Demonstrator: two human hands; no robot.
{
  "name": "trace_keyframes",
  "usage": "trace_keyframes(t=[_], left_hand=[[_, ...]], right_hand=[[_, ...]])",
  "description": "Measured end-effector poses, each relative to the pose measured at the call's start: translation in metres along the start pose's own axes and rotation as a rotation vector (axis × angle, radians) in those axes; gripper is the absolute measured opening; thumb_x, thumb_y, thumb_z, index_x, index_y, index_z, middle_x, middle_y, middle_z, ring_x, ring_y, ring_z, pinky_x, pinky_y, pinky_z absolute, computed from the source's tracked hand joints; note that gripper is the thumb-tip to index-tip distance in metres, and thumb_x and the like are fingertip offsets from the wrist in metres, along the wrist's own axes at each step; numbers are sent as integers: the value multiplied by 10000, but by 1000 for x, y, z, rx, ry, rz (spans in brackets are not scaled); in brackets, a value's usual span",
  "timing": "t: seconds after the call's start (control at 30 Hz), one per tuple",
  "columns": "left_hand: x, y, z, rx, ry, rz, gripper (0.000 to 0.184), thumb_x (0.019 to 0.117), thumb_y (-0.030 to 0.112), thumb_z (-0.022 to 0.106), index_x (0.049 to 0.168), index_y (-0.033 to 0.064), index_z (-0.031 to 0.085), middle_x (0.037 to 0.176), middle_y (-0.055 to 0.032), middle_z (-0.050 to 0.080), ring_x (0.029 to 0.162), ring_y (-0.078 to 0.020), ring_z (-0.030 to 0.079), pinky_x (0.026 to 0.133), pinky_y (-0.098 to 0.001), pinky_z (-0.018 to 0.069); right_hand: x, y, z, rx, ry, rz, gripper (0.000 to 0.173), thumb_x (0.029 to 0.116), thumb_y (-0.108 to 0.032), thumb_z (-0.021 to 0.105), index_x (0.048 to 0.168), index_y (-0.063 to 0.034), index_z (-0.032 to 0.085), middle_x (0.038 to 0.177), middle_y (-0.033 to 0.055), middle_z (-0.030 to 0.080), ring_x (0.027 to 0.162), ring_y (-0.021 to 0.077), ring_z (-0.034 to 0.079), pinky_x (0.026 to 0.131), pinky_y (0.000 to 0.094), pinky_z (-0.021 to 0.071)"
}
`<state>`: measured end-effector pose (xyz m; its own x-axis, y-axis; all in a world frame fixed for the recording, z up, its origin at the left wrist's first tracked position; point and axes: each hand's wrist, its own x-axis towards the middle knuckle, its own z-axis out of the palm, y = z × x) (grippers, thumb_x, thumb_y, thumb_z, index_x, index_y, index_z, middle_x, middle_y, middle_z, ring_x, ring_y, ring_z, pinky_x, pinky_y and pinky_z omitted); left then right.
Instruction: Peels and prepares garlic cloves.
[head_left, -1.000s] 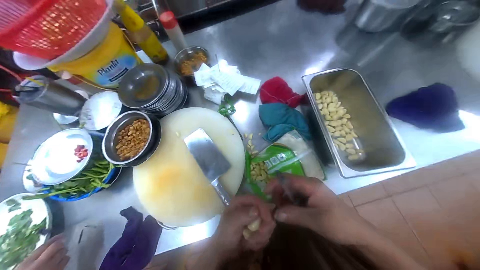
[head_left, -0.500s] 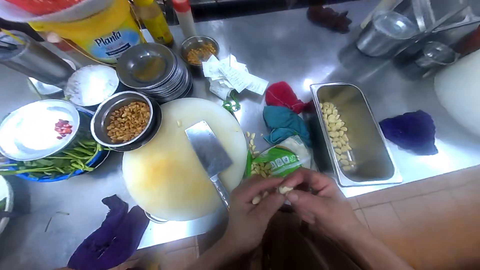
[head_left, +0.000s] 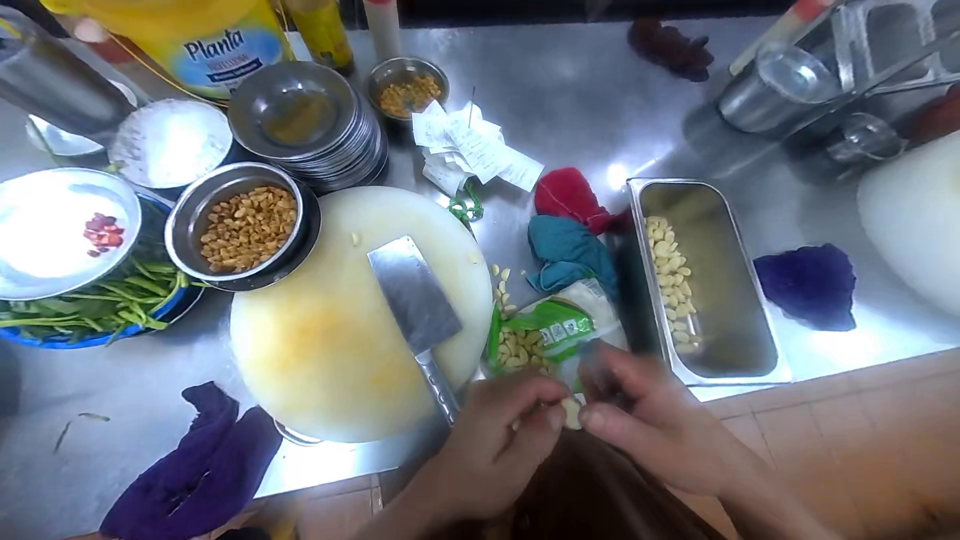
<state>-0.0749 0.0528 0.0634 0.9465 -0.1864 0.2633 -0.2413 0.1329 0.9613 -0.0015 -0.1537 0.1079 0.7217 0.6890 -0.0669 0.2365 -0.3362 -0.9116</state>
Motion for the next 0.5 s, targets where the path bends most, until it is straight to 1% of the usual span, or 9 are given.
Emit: trace_keyframes(t=[0.07,0.13,0.2,0.27,0.3,0.37,0.5], left_hand=[[1,4,-3,44,-62,30,312,1091,212,456,1069,-18,665,800,-60,633,645,-33,558,598,-183,496],[1,7,-6,74,-108,69,296,1087,198,465,1051,-19,662,833,-74,639,719,-42,585,680,-184,511],[2,9,-8,82,-157,104,299,1090,194,475,1039,-31,665,872,-95,660,814,-64,625,777,-206,531],[2,11,-10,85,-219,111,293,1083,171,478,1018,-46,664,898,-121,664,878,-92,638,833,-226,529],[2,11,-10,85,-248,104,288,1077,160,480,1011,-52,664,907,-131,663,896,-105,639,848,-234,528],[3,11,-11,79,-290,78,278,1069,147,485,1012,-58,664,909,-137,662,895,-117,635,840,-247,526],[6,10,-13,67,-344,42,310,1086,172,463,1027,-62,658,926,-139,656,917,-116,631,854,-247,521]], right_hand=[[4,1,-4,-99,-69,-102,481,1000,-608,542,914,-137,588,640,-73,482,540,-37,455,473,144,383],[6,1,-6,-135,-141,-183,501,1003,-600,543,911,-110,586,618,-55,470,525,-22,452,465,155,376],[3,-1,-7,-134,-204,-204,532,969,-630,579,908,-102,579,614,-47,471,529,-11,462,466,162,381],[0,0,-5,-123,-248,-191,544,936,-638,625,901,-97,575,607,-40,468,526,8,460,460,179,376],[-2,0,-4,-123,-257,-183,540,934,-632,632,900,-96,575,604,-38,466,521,13,457,457,183,374],[-7,2,-2,-113,-262,-167,542,933,-628,634,907,-88,581,603,-31,470,521,24,461,457,191,379],[-13,6,3,-122,-216,-151,560,940,-642,609,909,-84,580,596,-20,466,514,41,464,455,208,387]])
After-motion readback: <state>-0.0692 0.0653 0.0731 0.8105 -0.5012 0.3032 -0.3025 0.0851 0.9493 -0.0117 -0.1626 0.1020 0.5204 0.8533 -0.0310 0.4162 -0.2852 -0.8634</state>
